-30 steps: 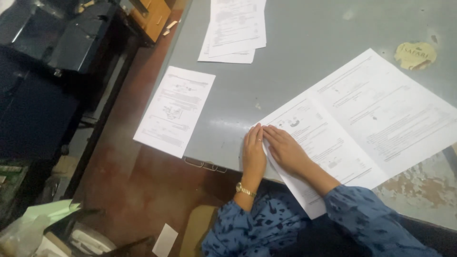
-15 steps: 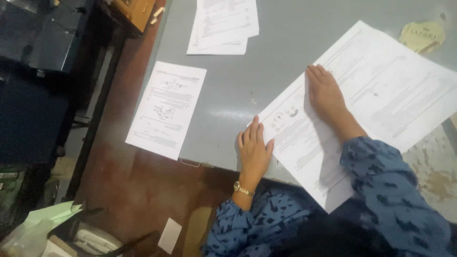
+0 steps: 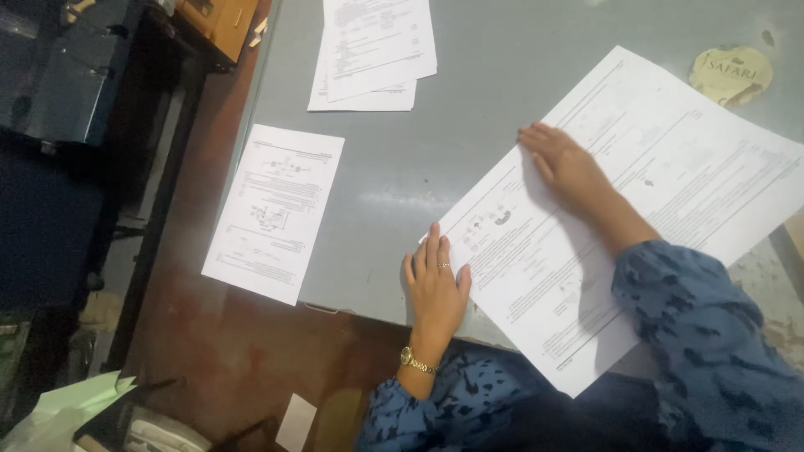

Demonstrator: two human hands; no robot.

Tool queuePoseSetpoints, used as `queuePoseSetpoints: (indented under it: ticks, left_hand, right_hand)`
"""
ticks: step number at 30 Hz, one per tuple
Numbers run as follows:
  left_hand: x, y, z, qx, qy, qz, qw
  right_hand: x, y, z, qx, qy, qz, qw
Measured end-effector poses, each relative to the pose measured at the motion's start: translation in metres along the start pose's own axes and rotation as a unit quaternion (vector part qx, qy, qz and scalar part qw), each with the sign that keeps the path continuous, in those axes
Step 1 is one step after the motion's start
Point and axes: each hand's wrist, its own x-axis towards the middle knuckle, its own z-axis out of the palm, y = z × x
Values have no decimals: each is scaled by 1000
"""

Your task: Reviewing a stack of documents and folding a sheet using a creasing tool

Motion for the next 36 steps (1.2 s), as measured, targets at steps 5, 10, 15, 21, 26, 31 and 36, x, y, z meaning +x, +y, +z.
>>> queuePoseSetpoints:
  ticks: [5,10,15,21,26,31,36]
  left_hand:
    - [1,2,-2,-30,-16,-10,999]
    - [-2,5,-6,-25,-19,-11,999]
    - [9,8,-22,0,-53,-59,997]
    - [33,-12,-22,62,-33,-81,994]
    - [86,36,20,-52,-26,22,998]
    - [107,44,49,-20,27,142,989]
    - [119,54,48,-21,-2,120,993]
  right_hand:
    - [16,27,-15,-5,6,-11,1000]
    - [32,38,-30,9,15,-8,1000]
    - [46,55,-23,63,23,36,997]
    - [-22,-27,17,25,-14,-53,998]
    - [-28,-18,42,-46,44,-113,992]
    - [-18,7,20,-34,72,-139,987]
    - [14,65,10,-234,137,-129,954]
